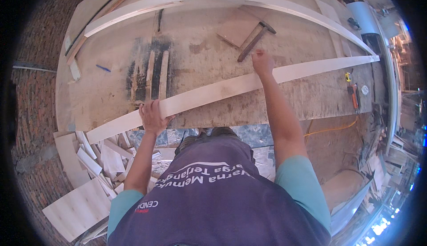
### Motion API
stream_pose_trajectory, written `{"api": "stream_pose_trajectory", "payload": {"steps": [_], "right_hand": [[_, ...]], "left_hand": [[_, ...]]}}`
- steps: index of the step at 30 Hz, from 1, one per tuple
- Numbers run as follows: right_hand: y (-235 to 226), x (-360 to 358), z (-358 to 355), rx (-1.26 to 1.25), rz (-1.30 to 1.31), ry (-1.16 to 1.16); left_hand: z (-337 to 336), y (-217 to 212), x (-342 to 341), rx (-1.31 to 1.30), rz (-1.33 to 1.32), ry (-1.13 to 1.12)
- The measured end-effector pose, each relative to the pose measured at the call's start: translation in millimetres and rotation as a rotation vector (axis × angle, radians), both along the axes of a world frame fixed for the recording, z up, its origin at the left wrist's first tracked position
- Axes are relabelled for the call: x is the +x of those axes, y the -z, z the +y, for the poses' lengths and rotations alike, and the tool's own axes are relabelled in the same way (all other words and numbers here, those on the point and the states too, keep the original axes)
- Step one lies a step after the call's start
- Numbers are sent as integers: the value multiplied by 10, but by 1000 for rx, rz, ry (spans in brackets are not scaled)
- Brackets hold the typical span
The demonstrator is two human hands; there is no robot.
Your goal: The person uses a pneumatic nail gun to fasten a long, thin wooden strip onto a larger wooden board. They repeatedly position the strip and drive nails along its length, then briefly walk around the workshop before returning to the task.
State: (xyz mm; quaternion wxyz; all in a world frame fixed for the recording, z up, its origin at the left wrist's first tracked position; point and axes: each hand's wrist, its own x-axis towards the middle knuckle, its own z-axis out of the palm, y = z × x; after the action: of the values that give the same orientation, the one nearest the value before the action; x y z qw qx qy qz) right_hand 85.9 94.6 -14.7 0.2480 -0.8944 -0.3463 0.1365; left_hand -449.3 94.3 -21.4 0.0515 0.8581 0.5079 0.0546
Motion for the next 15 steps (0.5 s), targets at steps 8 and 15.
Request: {"api": "stream_pose_trajectory", "payload": {"steps": [8, 15], "right_hand": [[-14, -171, 642, -10, 41, 82], [186, 427, 536, 221, 788, 345]], "left_hand": [[76, -38, -14, -38, 30, 26], [39, 79, -117, -13, 21, 58]]}}
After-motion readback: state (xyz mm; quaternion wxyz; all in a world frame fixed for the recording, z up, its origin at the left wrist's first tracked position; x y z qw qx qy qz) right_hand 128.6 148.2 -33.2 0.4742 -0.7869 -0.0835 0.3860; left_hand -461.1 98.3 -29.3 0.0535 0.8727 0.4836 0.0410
